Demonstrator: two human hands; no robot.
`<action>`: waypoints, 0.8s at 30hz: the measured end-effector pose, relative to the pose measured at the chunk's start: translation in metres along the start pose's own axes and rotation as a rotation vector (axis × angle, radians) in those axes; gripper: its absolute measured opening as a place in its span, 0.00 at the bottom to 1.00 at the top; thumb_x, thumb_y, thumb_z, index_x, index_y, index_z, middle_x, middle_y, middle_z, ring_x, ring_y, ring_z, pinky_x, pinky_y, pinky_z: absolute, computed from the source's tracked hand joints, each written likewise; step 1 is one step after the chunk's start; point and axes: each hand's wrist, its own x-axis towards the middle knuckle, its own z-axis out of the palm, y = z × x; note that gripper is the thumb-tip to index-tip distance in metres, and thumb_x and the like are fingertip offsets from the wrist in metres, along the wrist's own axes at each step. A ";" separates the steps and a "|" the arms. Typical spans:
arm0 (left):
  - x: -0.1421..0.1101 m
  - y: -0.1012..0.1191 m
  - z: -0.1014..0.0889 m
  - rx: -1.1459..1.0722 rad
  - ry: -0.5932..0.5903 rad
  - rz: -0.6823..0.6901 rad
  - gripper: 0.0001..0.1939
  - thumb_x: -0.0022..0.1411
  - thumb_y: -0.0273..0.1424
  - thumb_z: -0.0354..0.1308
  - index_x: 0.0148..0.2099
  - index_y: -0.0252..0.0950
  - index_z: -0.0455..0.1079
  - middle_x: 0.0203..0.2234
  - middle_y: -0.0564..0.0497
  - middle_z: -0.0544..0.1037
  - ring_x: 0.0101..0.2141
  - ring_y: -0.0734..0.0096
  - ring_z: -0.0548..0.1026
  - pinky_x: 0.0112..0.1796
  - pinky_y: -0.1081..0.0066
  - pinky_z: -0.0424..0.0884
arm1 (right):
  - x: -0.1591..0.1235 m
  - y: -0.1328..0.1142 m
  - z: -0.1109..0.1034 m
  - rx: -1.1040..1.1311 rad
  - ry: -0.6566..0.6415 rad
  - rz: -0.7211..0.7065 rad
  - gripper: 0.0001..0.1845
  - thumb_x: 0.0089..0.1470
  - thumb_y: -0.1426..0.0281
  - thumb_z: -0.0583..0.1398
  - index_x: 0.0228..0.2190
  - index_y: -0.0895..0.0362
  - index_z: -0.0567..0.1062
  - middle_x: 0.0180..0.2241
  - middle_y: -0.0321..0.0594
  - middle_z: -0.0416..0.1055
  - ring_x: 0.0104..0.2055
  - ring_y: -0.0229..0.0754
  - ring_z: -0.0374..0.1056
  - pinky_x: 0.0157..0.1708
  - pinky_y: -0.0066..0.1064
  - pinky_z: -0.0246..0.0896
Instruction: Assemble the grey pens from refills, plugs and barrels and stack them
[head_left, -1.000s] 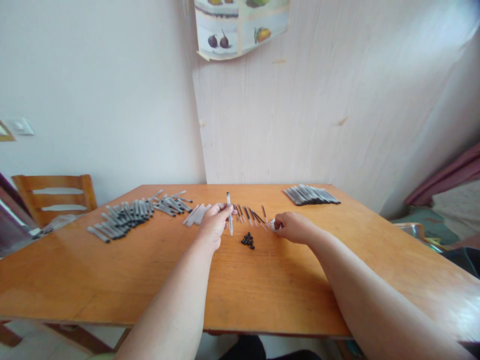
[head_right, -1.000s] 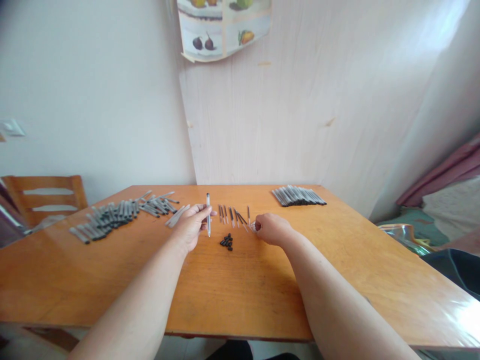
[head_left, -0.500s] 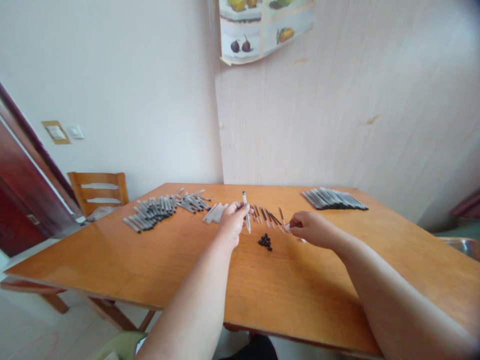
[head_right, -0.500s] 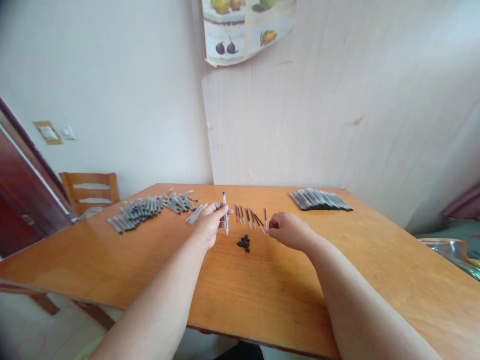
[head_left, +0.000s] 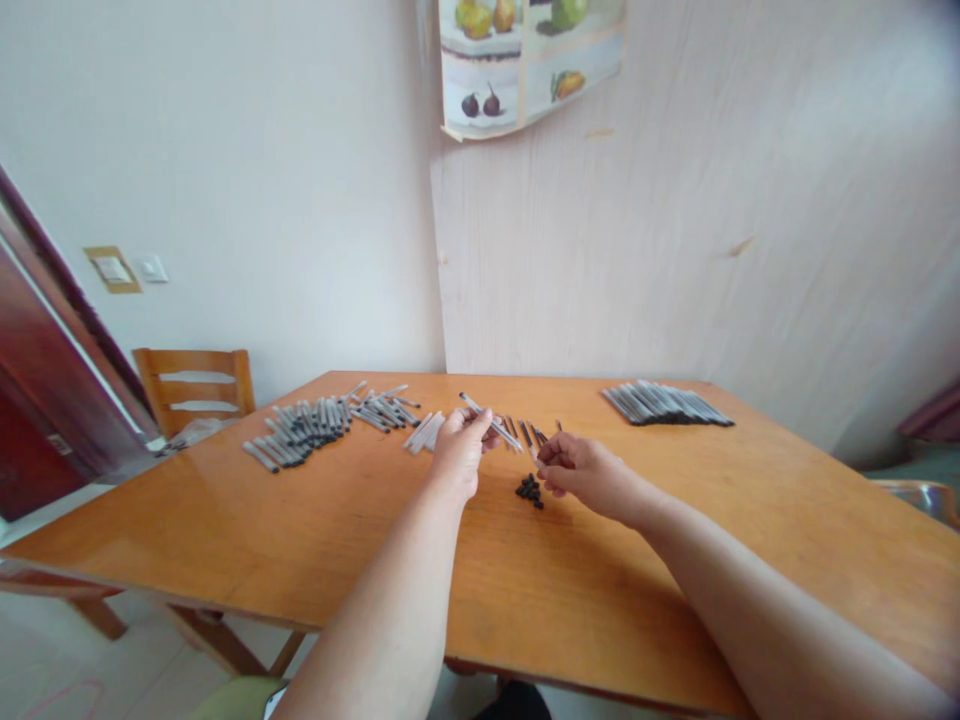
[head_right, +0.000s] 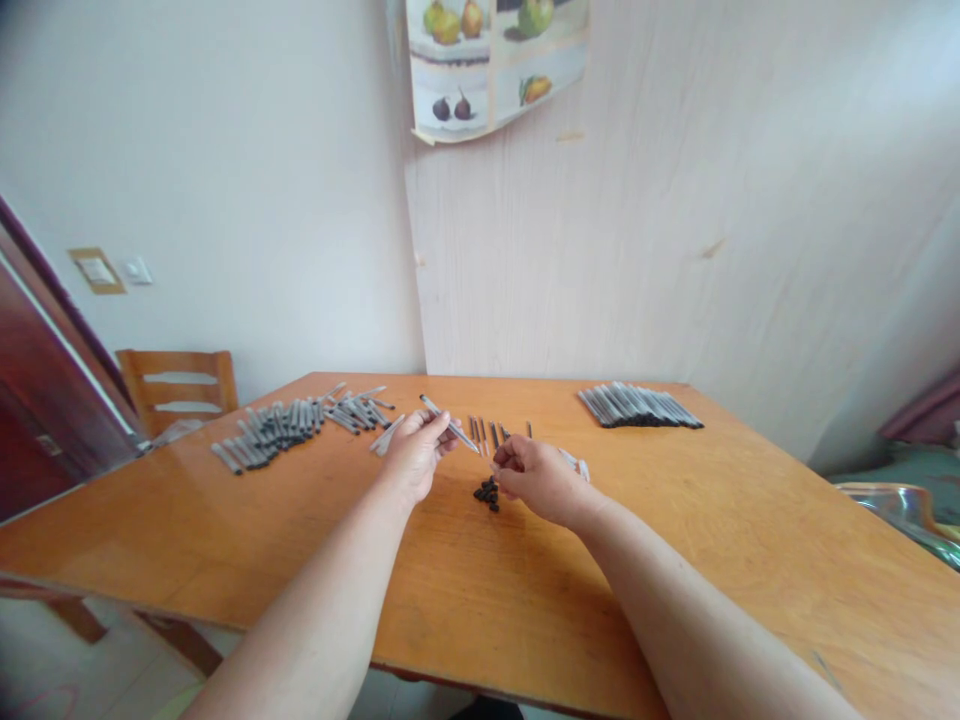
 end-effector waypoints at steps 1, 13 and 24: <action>0.000 0.000 0.000 -0.004 -0.006 -0.003 0.15 0.50 0.34 0.66 0.34 0.34 0.65 0.29 0.47 0.78 0.28 0.74 0.75 0.30 0.74 0.69 | 0.000 -0.001 0.001 0.024 -0.004 -0.008 0.09 0.49 0.66 0.60 0.33 0.56 0.71 0.25 0.35 0.72 0.25 0.35 0.68 0.26 0.25 0.62; -0.003 -0.001 0.002 -0.021 -0.057 -0.002 0.12 0.53 0.32 0.64 0.35 0.33 0.65 0.29 0.46 0.78 0.30 0.72 0.77 0.32 0.72 0.71 | 0.002 0.002 0.005 0.146 -0.019 0.044 0.11 0.55 0.61 0.58 0.37 0.55 0.72 0.26 0.37 0.74 0.22 0.34 0.68 0.23 0.25 0.64; -0.007 0.000 0.006 0.004 -0.094 -0.018 0.11 0.53 0.31 0.63 0.35 0.33 0.65 0.30 0.46 0.78 0.31 0.72 0.77 0.32 0.73 0.71 | 0.002 -0.006 0.003 0.094 0.036 0.011 0.08 0.54 0.65 0.58 0.32 0.57 0.71 0.25 0.36 0.72 0.24 0.35 0.68 0.26 0.26 0.65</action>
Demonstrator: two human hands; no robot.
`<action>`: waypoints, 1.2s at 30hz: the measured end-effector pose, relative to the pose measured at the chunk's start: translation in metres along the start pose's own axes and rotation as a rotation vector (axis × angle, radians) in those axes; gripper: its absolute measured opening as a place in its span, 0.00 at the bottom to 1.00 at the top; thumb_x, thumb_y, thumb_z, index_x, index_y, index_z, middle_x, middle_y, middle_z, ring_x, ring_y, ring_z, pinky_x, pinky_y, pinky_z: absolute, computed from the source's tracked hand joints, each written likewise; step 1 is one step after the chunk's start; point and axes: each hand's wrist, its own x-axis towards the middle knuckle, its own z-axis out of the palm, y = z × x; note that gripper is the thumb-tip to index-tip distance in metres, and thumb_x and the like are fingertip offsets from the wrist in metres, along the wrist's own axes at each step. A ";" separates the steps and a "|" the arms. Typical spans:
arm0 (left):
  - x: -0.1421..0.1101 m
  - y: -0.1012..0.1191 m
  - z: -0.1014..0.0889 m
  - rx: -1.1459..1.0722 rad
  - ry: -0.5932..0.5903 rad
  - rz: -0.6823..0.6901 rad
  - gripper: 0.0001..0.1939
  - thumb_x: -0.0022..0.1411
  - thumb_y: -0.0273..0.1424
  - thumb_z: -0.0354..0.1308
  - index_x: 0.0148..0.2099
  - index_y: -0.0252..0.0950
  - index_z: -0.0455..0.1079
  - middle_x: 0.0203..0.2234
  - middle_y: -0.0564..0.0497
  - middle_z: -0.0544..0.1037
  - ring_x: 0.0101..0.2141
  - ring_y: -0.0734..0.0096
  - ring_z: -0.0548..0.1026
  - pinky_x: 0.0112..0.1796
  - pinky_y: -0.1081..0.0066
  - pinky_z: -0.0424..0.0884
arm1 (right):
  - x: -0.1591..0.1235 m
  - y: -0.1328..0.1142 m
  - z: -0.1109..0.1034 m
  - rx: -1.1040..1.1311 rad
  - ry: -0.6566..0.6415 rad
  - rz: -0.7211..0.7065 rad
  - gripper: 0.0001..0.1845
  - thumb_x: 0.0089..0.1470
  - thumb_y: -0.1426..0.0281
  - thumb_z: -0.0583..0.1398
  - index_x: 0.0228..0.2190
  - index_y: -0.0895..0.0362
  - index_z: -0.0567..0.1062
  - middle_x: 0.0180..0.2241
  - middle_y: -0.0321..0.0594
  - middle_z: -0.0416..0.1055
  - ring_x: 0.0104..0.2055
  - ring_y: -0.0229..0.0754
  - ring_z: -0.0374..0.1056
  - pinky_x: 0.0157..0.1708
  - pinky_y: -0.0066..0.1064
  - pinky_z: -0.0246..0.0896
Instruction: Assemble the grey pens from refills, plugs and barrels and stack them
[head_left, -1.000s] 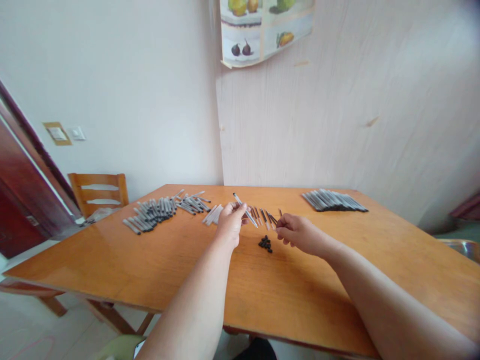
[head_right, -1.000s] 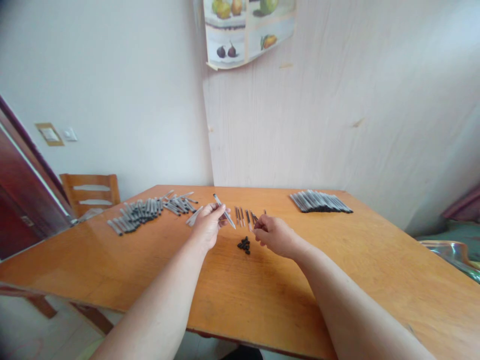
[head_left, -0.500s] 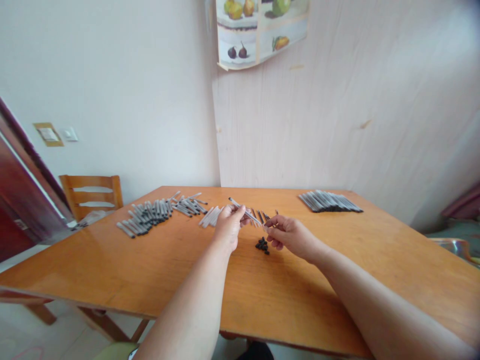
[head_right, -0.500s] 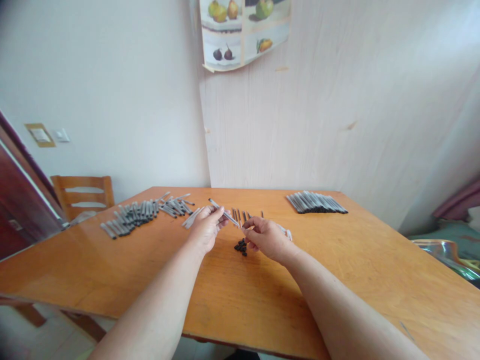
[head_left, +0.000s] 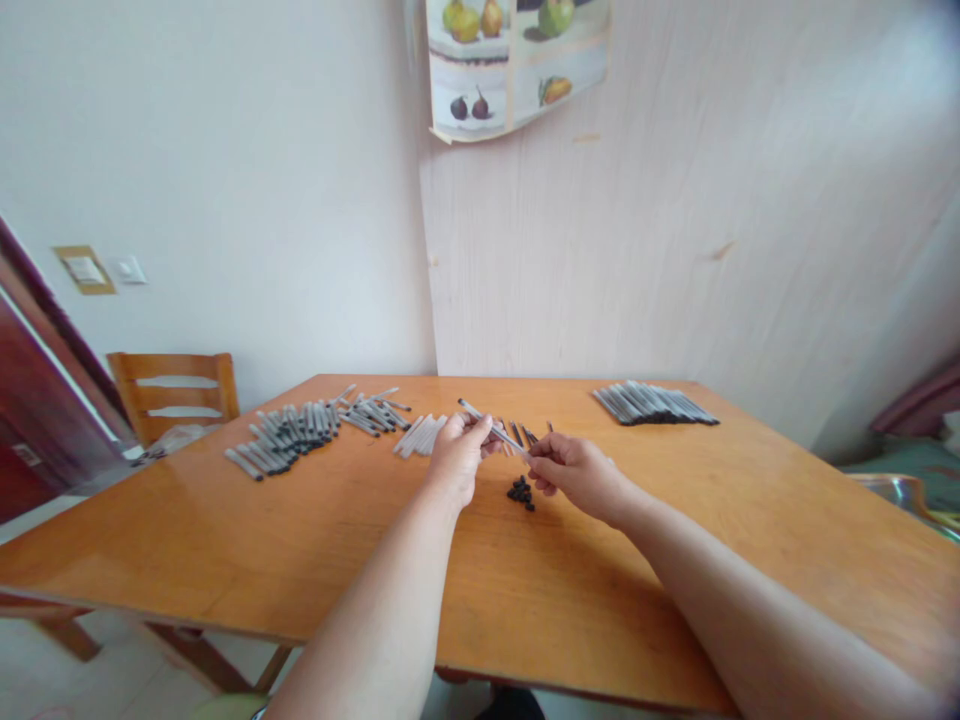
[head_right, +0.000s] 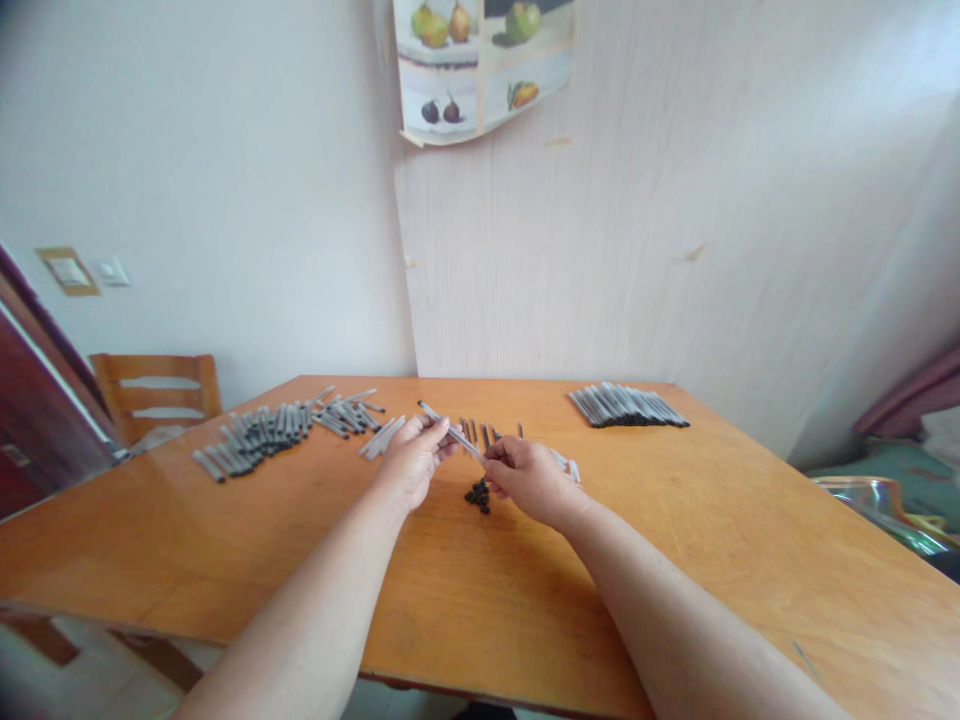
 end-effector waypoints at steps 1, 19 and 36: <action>0.000 0.000 0.000 -0.002 -0.002 -0.002 0.11 0.53 0.32 0.63 0.35 0.33 0.65 0.30 0.46 0.78 0.31 0.72 0.77 0.32 0.73 0.71 | 0.000 0.000 0.000 0.000 0.006 0.001 0.08 0.54 0.65 0.58 0.32 0.57 0.71 0.25 0.36 0.72 0.24 0.35 0.67 0.26 0.26 0.65; -0.007 -0.004 0.007 0.007 -0.034 -0.010 0.15 0.53 0.36 0.65 0.37 0.35 0.63 0.31 0.45 0.79 0.31 0.69 0.78 0.33 0.70 0.73 | -0.004 -0.012 0.002 -0.122 0.147 -0.012 0.08 0.53 0.65 0.57 0.32 0.56 0.72 0.23 0.35 0.71 0.24 0.35 0.66 0.25 0.25 0.60; -0.012 -0.008 0.012 0.000 -0.007 0.000 0.16 0.53 0.36 0.64 0.37 0.35 0.62 0.32 0.47 0.78 0.32 0.70 0.78 0.34 0.70 0.73 | -0.006 -0.017 0.002 -0.175 0.167 -0.023 0.08 0.55 0.67 0.55 0.30 0.56 0.72 0.23 0.35 0.71 0.24 0.35 0.67 0.24 0.24 0.58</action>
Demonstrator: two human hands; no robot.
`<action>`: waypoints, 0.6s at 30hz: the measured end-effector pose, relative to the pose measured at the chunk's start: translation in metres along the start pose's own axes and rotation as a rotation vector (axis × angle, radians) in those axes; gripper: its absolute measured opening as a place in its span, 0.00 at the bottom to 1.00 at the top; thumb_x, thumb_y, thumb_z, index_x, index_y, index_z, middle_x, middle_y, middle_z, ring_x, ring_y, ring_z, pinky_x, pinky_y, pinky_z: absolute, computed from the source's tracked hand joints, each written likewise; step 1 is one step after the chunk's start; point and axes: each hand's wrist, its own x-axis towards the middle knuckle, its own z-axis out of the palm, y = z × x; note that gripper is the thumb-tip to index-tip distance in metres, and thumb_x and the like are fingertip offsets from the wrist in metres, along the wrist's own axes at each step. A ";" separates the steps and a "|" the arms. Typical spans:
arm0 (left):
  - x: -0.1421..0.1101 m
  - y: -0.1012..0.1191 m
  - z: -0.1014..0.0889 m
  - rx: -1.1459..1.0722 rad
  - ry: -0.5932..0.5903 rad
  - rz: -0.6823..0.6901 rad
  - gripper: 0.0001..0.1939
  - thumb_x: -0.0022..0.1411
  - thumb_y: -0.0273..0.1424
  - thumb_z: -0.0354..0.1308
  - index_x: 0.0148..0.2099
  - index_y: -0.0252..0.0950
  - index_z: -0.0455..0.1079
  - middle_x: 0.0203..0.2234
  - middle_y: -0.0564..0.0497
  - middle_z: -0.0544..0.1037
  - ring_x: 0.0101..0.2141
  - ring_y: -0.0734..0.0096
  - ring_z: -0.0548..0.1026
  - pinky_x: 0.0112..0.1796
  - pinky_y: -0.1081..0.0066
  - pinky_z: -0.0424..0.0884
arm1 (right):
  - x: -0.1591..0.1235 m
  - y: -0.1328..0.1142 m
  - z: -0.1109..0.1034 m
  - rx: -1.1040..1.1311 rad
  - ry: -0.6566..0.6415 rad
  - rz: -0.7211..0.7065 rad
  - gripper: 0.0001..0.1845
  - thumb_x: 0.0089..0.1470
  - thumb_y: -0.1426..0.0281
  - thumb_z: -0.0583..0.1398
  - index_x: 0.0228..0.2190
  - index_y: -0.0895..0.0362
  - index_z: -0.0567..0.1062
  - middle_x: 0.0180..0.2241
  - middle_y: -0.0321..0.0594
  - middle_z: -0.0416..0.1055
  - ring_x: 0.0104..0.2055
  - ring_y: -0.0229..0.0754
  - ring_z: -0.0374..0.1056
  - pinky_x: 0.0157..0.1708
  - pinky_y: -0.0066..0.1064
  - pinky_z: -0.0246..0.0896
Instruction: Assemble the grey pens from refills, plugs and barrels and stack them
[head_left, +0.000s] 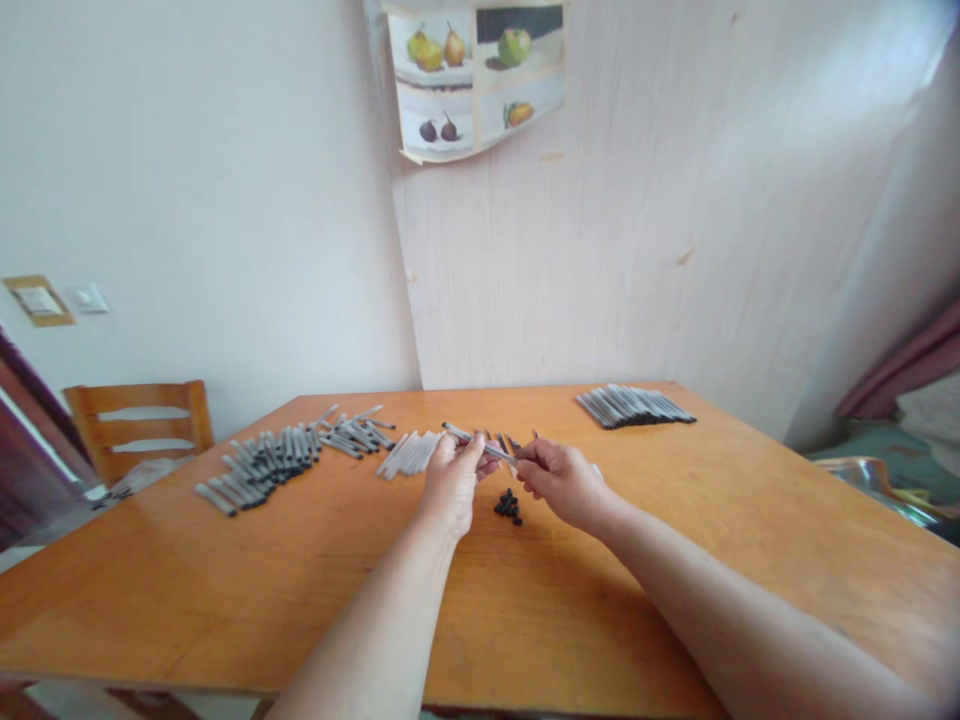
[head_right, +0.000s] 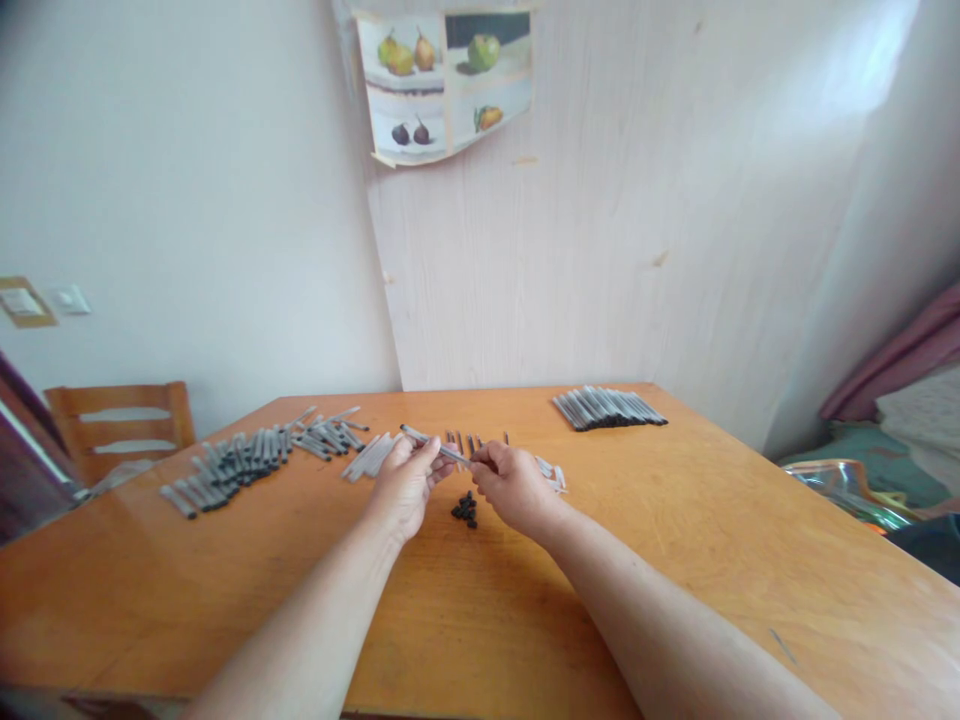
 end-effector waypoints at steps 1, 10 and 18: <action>0.000 0.000 0.000 -0.002 0.001 0.004 0.16 0.53 0.37 0.65 0.37 0.35 0.62 0.31 0.47 0.78 0.32 0.70 0.78 0.35 0.70 0.73 | 0.000 0.000 0.000 -0.007 0.002 0.001 0.08 0.55 0.67 0.55 0.30 0.56 0.72 0.23 0.35 0.72 0.24 0.35 0.67 0.24 0.24 0.58; 0.002 0.004 -0.003 0.026 0.016 0.063 0.16 0.52 0.40 0.63 0.38 0.36 0.65 0.32 0.49 0.78 0.31 0.72 0.76 0.34 0.72 0.70 | -0.002 -0.004 -0.001 -0.134 0.015 -0.092 0.11 0.56 0.63 0.54 0.33 0.53 0.75 0.24 0.33 0.72 0.26 0.36 0.67 0.25 0.25 0.54; 0.010 -0.003 -0.007 0.432 -0.081 0.304 0.11 0.55 0.35 0.61 0.41 0.38 0.74 0.35 0.49 0.79 0.38 0.69 0.74 0.42 0.71 0.65 | 0.008 0.007 -0.005 -0.024 0.200 -0.152 0.16 0.57 0.59 0.53 0.36 0.56 0.74 0.26 0.37 0.71 0.28 0.37 0.64 0.28 0.26 0.55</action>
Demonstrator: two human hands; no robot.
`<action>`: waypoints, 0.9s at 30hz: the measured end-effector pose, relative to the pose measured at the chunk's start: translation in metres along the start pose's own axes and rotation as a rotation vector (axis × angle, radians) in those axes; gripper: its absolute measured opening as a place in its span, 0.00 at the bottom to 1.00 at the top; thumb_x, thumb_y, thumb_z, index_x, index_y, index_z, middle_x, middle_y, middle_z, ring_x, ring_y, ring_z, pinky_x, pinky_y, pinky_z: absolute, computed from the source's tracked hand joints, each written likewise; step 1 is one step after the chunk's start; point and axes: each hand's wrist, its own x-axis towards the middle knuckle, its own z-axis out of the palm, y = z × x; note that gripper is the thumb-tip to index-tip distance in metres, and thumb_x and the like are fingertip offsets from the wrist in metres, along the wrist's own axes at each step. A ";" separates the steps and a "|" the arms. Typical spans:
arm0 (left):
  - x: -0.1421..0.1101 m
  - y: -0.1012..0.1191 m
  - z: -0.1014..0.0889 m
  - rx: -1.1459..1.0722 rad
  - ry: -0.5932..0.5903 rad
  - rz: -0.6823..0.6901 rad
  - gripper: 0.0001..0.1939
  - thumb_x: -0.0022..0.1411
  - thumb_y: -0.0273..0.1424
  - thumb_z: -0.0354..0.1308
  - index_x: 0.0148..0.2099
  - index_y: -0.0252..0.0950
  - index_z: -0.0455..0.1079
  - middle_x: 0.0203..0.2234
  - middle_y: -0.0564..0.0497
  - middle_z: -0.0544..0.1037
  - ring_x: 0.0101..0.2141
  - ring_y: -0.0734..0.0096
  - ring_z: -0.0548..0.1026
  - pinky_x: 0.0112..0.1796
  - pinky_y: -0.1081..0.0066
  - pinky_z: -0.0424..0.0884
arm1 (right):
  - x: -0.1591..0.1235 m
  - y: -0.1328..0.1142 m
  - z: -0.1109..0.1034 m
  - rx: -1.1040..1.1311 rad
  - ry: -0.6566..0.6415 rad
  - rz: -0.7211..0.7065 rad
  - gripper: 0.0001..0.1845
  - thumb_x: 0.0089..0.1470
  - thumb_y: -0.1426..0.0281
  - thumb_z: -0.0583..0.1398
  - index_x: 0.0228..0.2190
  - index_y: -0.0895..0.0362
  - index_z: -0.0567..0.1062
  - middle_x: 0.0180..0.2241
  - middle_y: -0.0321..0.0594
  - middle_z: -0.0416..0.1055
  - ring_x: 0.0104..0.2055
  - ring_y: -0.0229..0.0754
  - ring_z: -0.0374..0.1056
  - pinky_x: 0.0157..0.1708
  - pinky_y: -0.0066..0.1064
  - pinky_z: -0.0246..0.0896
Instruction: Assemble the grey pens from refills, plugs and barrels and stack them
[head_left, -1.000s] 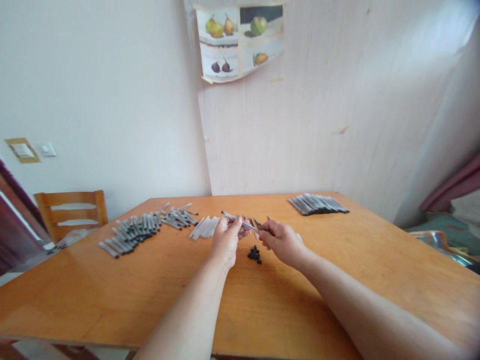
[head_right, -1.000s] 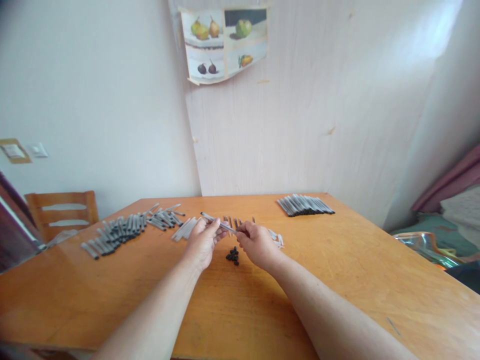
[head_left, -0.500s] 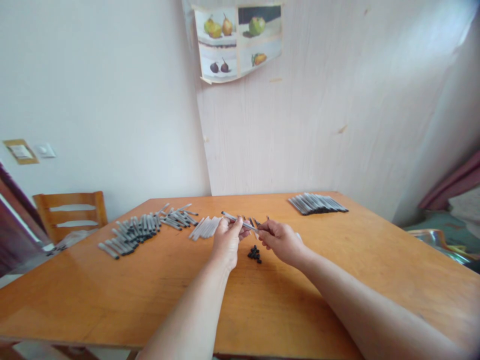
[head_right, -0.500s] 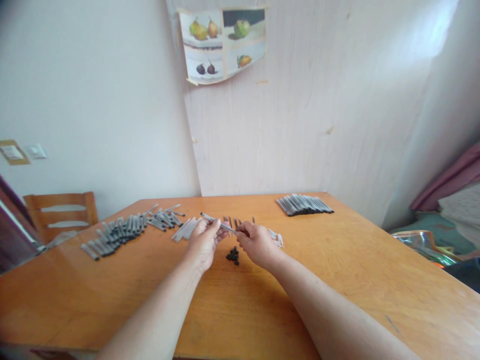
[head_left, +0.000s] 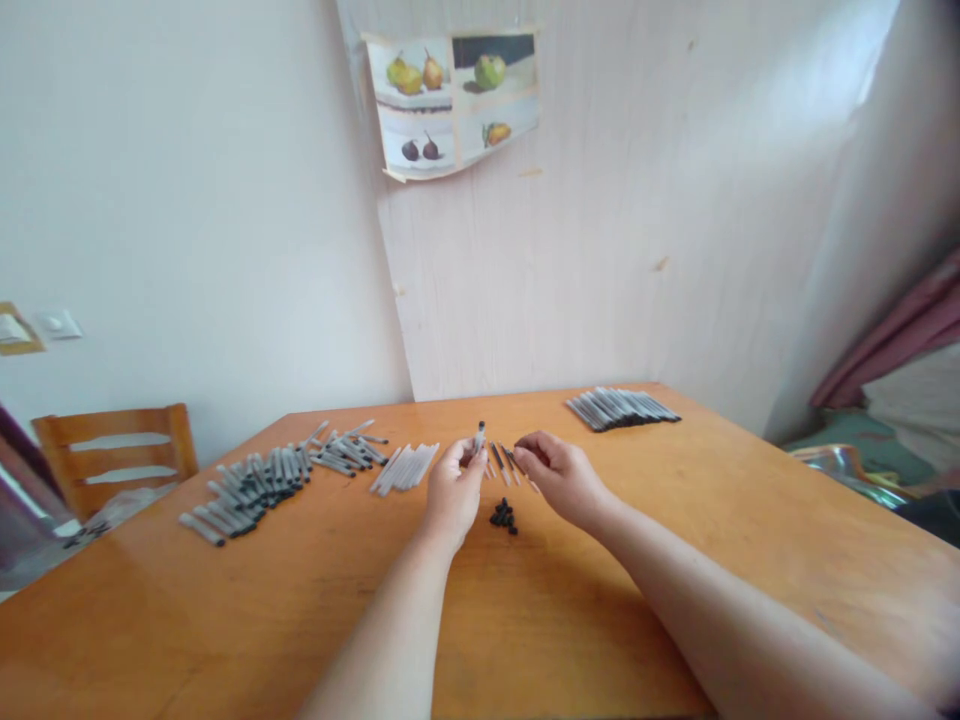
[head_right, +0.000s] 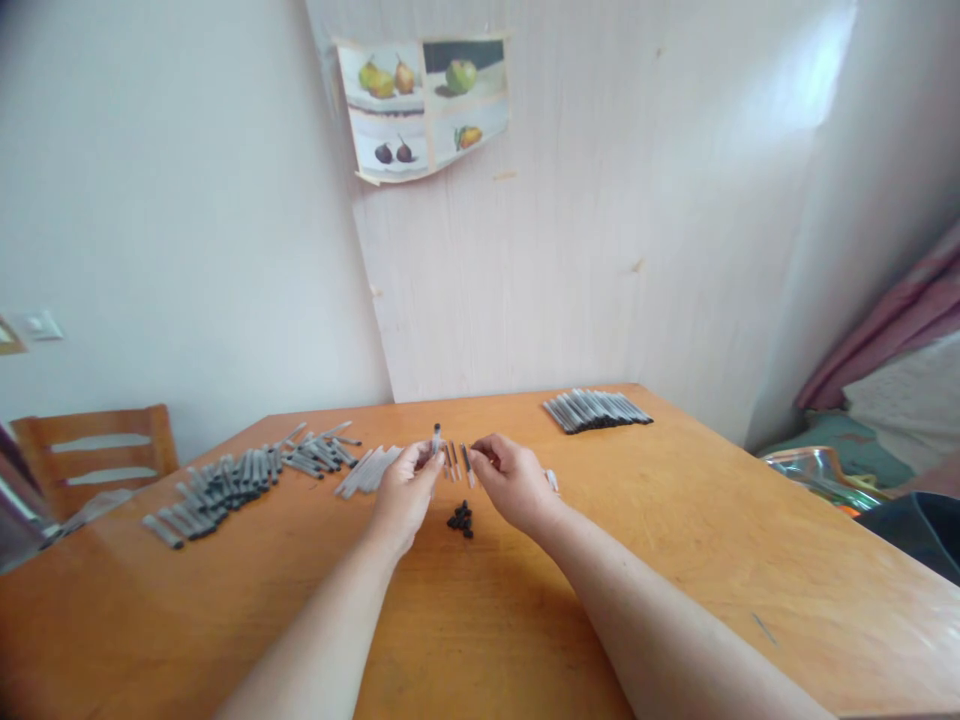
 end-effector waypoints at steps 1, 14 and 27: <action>0.000 -0.001 0.000 0.084 -0.030 0.044 0.11 0.56 0.35 0.60 0.41 0.38 0.75 0.35 0.48 0.79 0.37 0.69 0.73 0.42 0.71 0.65 | 0.000 -0.001 -0.001 0.018 0.016 -0.003 0.17 0.57 0.58 0.53 0.37 0.57 0.74 0.27 0.37 0.72 0.28 0.37 0.64 0.28 0.26 0.56; -0.003 -0.001 -0.006 0.874 -0.194 0.376 0.12 0.63 0.36 0.52 0.43 0.45 0.75 0.36 0.48 0.78 0.40 0.60 0.72 0.41 0.64 0.62 | 0.006 0.002 -0.002 -0.167 0.003 0.052 0.14 0.55 0.64 0.55 0.25 0.58 0.74 0.21 0.35 0.68 0.24 0.34 0.60 0.24 0.25 0.49; -0.001 -0.005 -0.006 1.003 -0.034 0.452 0.19 0.60 0.39 0.54 0.53 0.45 0.70 0.49 0.46 0.73 0.50 0.54 0.67 0.49 0.59 0.60 | 0.019 0.001 -0.023 -0.364 -0.064 0.194 0.06 0.46 0.67 0.61 0.22 0.56 0.75 0.21 0.38 0.71 0.25 0.37 0.63 0.22 0.27 0.47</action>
